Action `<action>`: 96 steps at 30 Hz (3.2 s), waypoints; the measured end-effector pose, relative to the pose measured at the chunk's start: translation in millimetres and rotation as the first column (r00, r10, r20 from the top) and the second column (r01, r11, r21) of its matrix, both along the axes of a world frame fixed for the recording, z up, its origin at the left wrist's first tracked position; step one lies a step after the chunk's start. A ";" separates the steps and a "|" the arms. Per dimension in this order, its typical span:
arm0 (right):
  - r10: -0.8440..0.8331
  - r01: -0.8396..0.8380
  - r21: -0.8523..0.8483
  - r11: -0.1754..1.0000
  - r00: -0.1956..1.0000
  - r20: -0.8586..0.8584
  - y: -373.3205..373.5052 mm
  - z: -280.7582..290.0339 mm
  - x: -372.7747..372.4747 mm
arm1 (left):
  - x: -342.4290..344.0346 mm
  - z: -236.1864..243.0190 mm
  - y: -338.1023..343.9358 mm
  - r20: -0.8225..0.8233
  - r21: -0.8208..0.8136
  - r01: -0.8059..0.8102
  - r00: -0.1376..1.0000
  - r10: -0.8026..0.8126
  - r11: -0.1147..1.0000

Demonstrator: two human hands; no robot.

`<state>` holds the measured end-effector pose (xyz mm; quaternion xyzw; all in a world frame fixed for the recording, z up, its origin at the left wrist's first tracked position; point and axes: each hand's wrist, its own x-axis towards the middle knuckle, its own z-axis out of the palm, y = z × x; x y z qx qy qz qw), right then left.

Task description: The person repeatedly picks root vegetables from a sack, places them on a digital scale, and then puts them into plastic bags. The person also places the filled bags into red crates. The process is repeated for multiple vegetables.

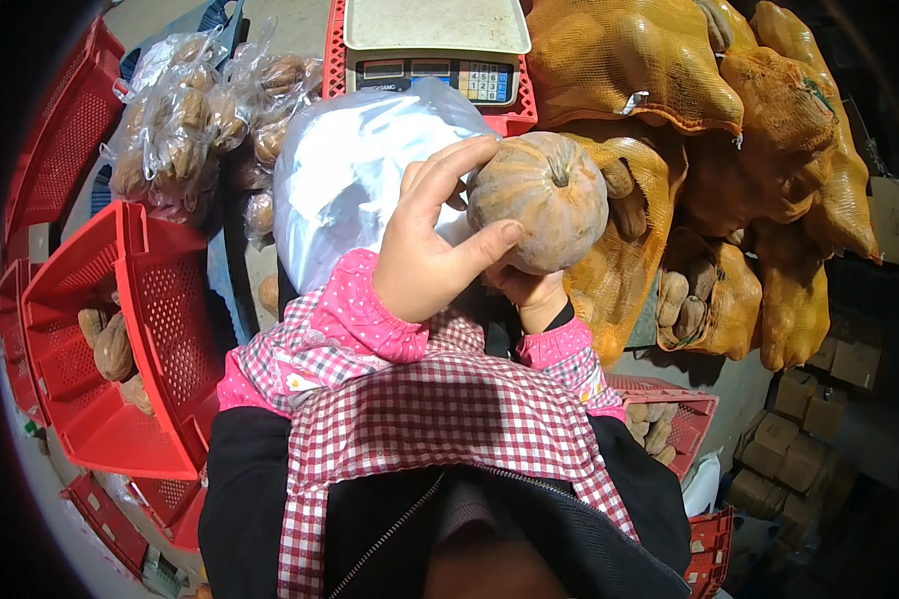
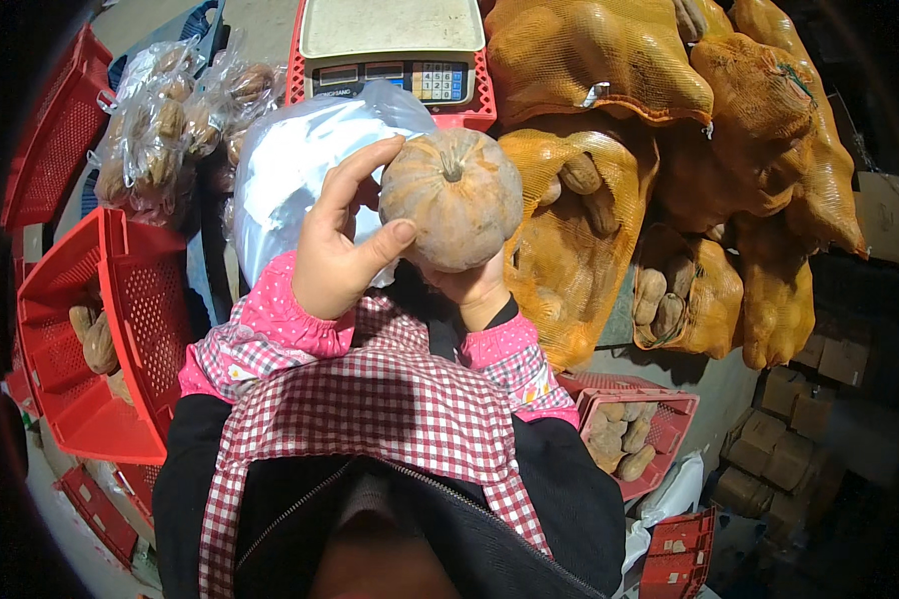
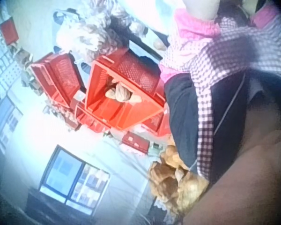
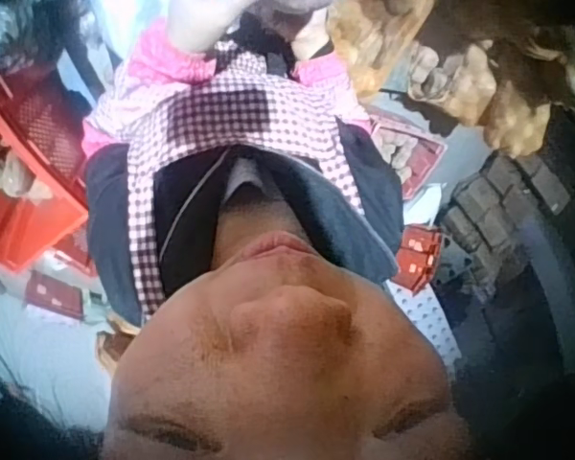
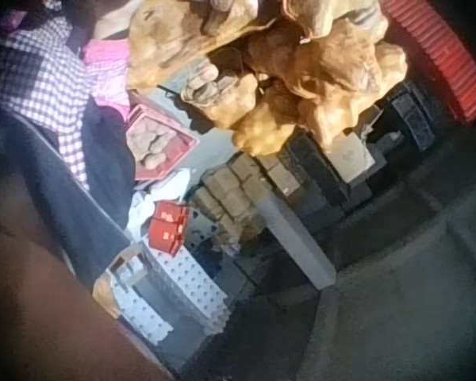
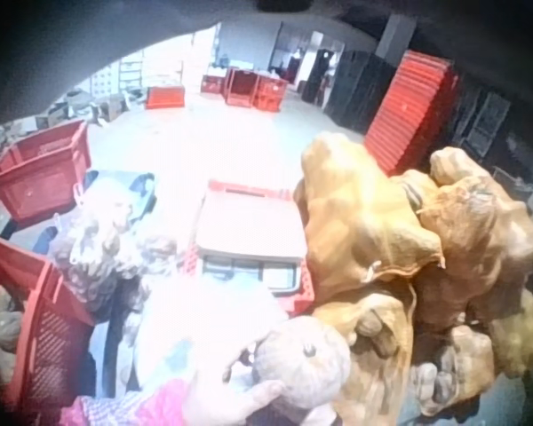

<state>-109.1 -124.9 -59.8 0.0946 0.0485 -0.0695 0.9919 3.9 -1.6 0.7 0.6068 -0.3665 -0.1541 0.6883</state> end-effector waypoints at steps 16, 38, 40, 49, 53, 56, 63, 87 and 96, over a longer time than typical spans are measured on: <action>-0.463 0.157 -0.956 -0.247 0.848 0.259 -19.8 75.6 -6.1 | 29.5 -13.9 22.2 -0.637 -0.313 0.315 0.630 -0.444 0.896; 0.018 0.117 -0.592 -0.798 0.985 0.171 38.8 53.3 63.1 | 129.7 -4.2 180.3 -0.498 -0.635 -0.042 0.786 -0.367 0.771; -0.223 -0.061 -0.781 -0.622 0.969 0.102 12.6 46.5 52.7 | 143.7 -6.1 233.2 -0.470 -0.667 -0.078 0.816 -0.337 0.741; -0.656 -0.435 -0.899 0.045 0.666 -0.355 -90.2 17.6 -9.1 | 199.7 -146.3 475.5 -0.651 0.107 -0.960 0.129 0.748 0.259; -0.653 -0.582 -0.813 -0.010 0.620 -0.435 -108.3 -5.5 -53.0 | 252.0 -179.6 524.1 -0.400 0.434 -0.794 0.254 0.880 0.426; -0.742 -0.587 -0.804 0.088 0.500 -0.447 -133.5 -38.2 -114.8 | 291.6 -181.4 526.5 -0.254 0.594 -0.690 0.328 0.910 0.414; -0.702 -0.258 -0.682 0.684 0.022 -0.712 -120.9 -108.8 -221.7 | 323.7 -136.8 514.7 0.215 0.682 -0.725 0.328 0.920 0.098; -0.808 -0.999 -0.032 0.041 -0.015 -0.589 -52.8 -233.2 -174.3 | 66.8 -37.5 -28.6 0.384 0.465 0.091 0.876 -0.293 0.880; -0.884 -0.914 -0.382 0.133 0.065 -0.463 -62.1 -225.5 -176.8 | 58.3 -66.7 -37.4 0.495 0.391 0.086 0.820 -0.289 0.916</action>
